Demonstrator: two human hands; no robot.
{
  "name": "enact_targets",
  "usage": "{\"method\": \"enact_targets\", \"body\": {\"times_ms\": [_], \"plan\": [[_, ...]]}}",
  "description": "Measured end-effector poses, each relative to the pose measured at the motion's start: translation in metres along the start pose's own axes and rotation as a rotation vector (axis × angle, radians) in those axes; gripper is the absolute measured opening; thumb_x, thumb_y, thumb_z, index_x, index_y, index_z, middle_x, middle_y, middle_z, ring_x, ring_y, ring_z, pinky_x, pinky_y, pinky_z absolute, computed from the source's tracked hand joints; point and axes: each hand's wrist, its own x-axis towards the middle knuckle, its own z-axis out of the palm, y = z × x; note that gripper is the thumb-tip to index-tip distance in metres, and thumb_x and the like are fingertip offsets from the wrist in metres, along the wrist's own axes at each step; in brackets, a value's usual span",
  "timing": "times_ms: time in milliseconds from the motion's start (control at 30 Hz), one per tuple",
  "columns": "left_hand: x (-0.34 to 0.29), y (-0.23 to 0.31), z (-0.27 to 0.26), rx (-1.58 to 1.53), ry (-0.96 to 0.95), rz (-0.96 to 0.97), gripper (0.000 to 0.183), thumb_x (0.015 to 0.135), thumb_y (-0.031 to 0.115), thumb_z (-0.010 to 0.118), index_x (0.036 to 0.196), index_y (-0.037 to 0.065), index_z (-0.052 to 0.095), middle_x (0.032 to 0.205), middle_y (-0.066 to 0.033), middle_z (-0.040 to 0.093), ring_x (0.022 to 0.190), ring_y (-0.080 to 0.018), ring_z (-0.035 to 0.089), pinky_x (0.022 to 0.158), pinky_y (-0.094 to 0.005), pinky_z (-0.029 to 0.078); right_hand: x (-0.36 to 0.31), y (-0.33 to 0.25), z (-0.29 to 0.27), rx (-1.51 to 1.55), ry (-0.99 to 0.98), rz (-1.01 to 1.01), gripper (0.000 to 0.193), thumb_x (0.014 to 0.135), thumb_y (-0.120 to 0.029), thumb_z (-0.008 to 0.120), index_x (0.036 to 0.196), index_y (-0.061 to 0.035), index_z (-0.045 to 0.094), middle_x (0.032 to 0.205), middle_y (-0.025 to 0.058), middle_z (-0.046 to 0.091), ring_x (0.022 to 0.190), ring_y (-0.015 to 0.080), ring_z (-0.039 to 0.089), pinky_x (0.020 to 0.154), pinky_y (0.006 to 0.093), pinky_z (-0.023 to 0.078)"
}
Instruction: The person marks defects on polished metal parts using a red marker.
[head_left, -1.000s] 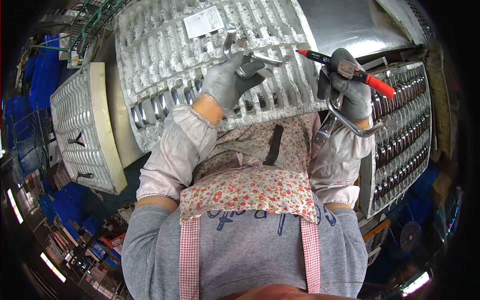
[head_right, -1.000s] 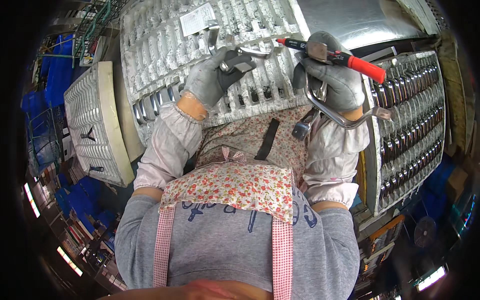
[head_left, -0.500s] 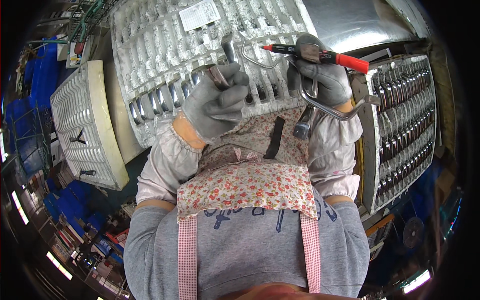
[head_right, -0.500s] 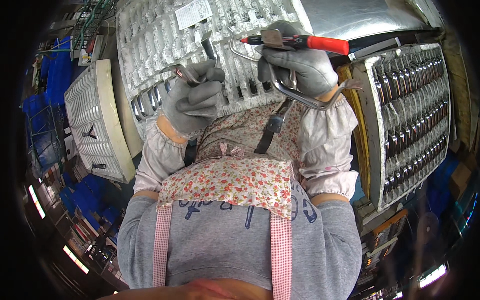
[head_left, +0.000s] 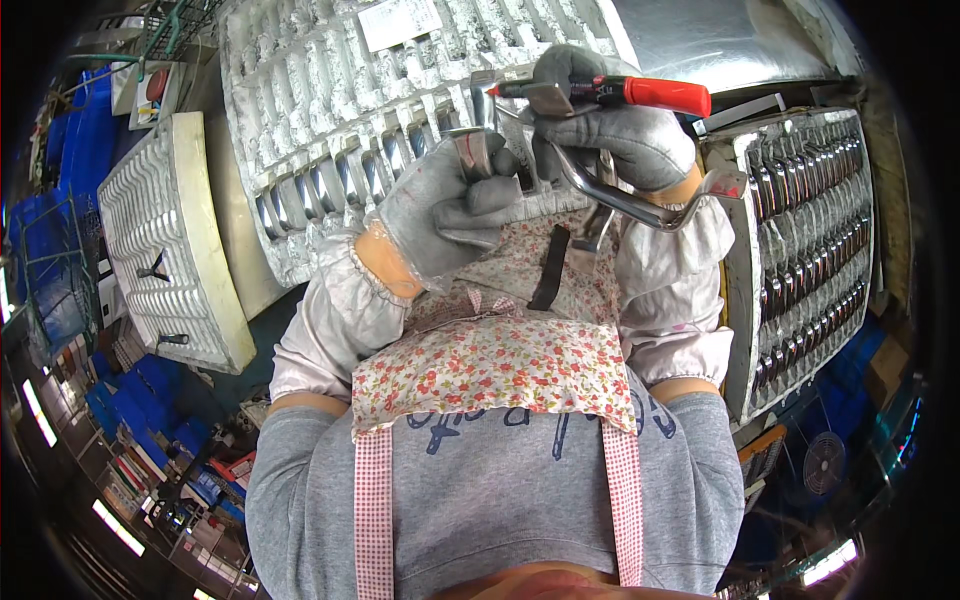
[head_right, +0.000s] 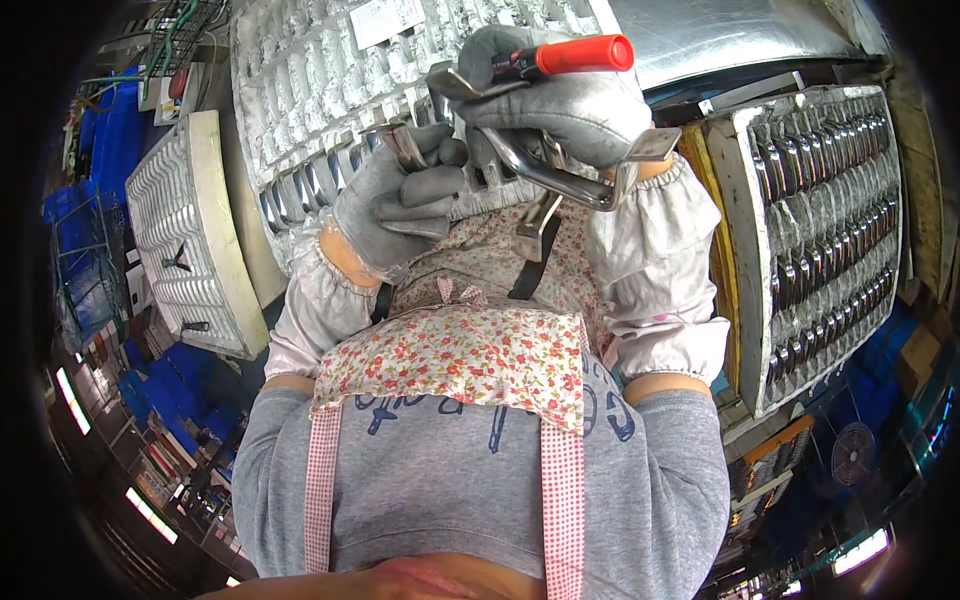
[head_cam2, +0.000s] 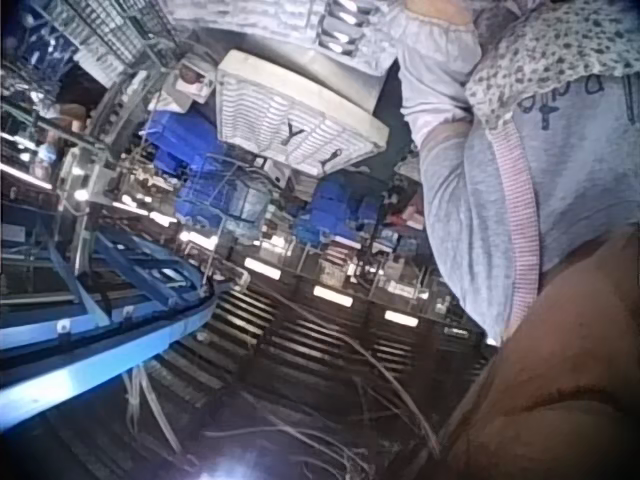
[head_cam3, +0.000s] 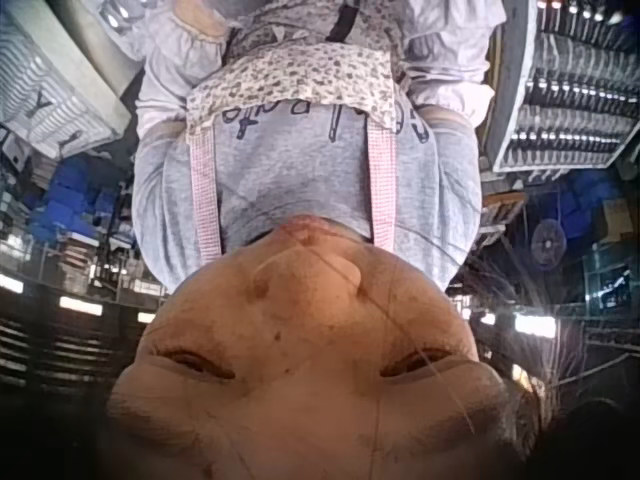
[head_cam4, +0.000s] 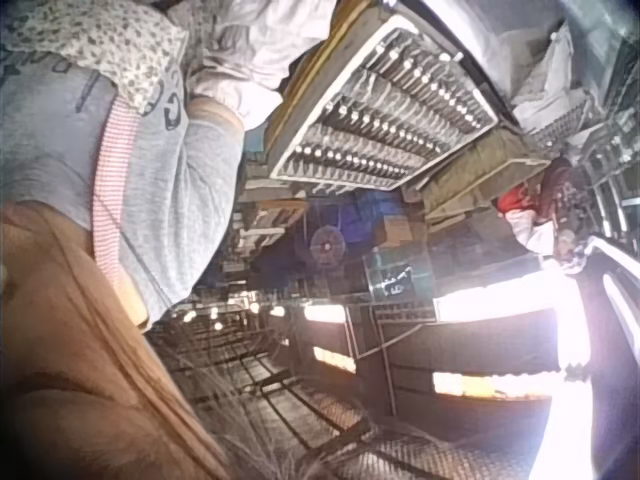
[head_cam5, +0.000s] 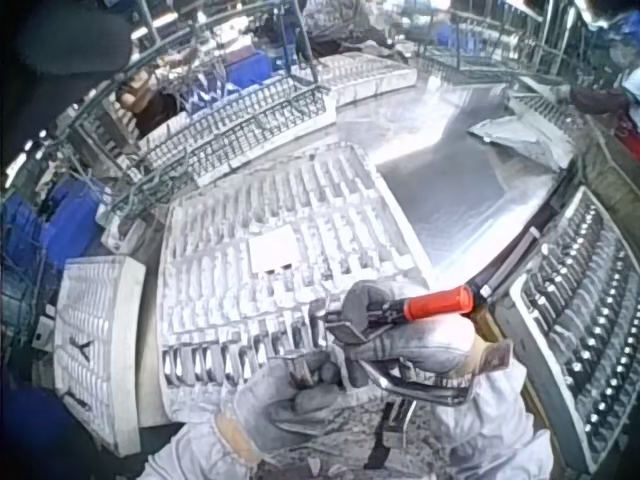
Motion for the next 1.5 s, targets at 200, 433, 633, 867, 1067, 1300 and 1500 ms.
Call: {"method": "enact_targets", "body": {"times_ms": [200,433,633,867,1067,1300,1500], "plan": [[0.001,0.002,-0.01,0.109,-0.061,0.062,0.024,0.095,0.021,0.037,0.081,0.01,0.053,0.054,0.0029,0.043,0.034,-0.0015,0.03,0.029,-0.0141,0.024,-0.011,-0.008,0.0,0.015,-0.054,0.089,0.023,0.076,-0.004,0.072,0.095,-0.0037,0.059,0.078,0.0025,0.062,0.063,0.0084,0.058,0.054,0.0225,0.046],[0.0,-0.004,-0.006,0.119,-0.013,0.074,0.022,0.093,0.03,0.048,0.088,0.009,0.053,0.064,-0.002,0.051,0.036,-0.002,0.029,0.032,-0.0155,0.024,-0.012,-0.006,-0.013,0.231,-0.053,0.098,0.016,0.08,0.0,0.065,0.094,-0.0039,0.06,0.073,0.0025,0.062,0.058,0.0069,0.056,0.048,0.0189,0.041],[-0.001,-0.007,-0.002,0.114,0.071,0.065,0.023,0.092,0.03,0.052,0.09,0.008,0.055,0.068,-0.0049,0.054,0.038,-0.0035,0.03,0.034,-0.0171,0.024,-0.004,-0.003,-0.009,0.063,0.001,0.037,0.023,0.079,0.002,0.065,0.098,0.003,0.053,0.08,0.0107,0.063,0.063,0.0202,0.064,0.05,0.0266,0.051],[-0.002,-0.006,0.003,0.173,0.157,0.053,0.022,0.09,0.03,0.054,0.089,0.008,0.056,0.069,-0.0059,0.054,0.038,-0.0046,0.029,0.035,-0.019,0.025,-0.001,0.001,-0.024,0.075,0.119,-0.001,0.017,0.083,-0.005,0.06,0.095,-0.0016,0.049,0.067,0.0135,0.061,0.049,0.0131,0.056,0.039,0.0193,0.038],[-0.002,-0.008,0.007,0.159,0.177,0.067,0.025,0.091,0.031,0.054,0.081,0.009,0.049,0.06,0.0021,0.042,0.033,-0.0003,0.029,0.03,-0.0137,0.024,-0.004,-0.007,-0.015,0.048,0.085,0.055,0.018,0.081,-0.007,0.064,0.092,-0.0059,0.049,0.062,0.0104,0.062,0.044,0.0073,0.051,0.039,0.0159,0.029],[0.0,0.0,-0.01,0.081,-0.051,0.011,0.025,0.091,0.033,0.054,0.08,0.011,0.051,0.06,0.0007,0.044,0.036,-0.0021,0.03,0.032,-0.0161,0.025,-0.013,-0.005,-0.012,0.087,0.035,0.019,0.022,0.079,-0.002,0.064,0.097,-0.0021,0.051,0.066,0.0085,0.058,0.046,0.014,0.054,0.04,0.0191,0.035],[0.001,-0.004,-0.008,0.31,0.08,0.323,0.032,0.092,0.04,0.052,0.078,0.011,0.051,0.062,-0.0011,0.048,0.045,-0.0059,0.044,0.043,-0.0182,0.04,-0.019,0.008,-0.031,0.159,0.23,-0.137,0.027,0.082,-0.009,0.061,0.104,0.0016,0.05,0.068,0.0138,0.059,0.052,0.0155,0.055,0.047,0.0198,0.038]]}}
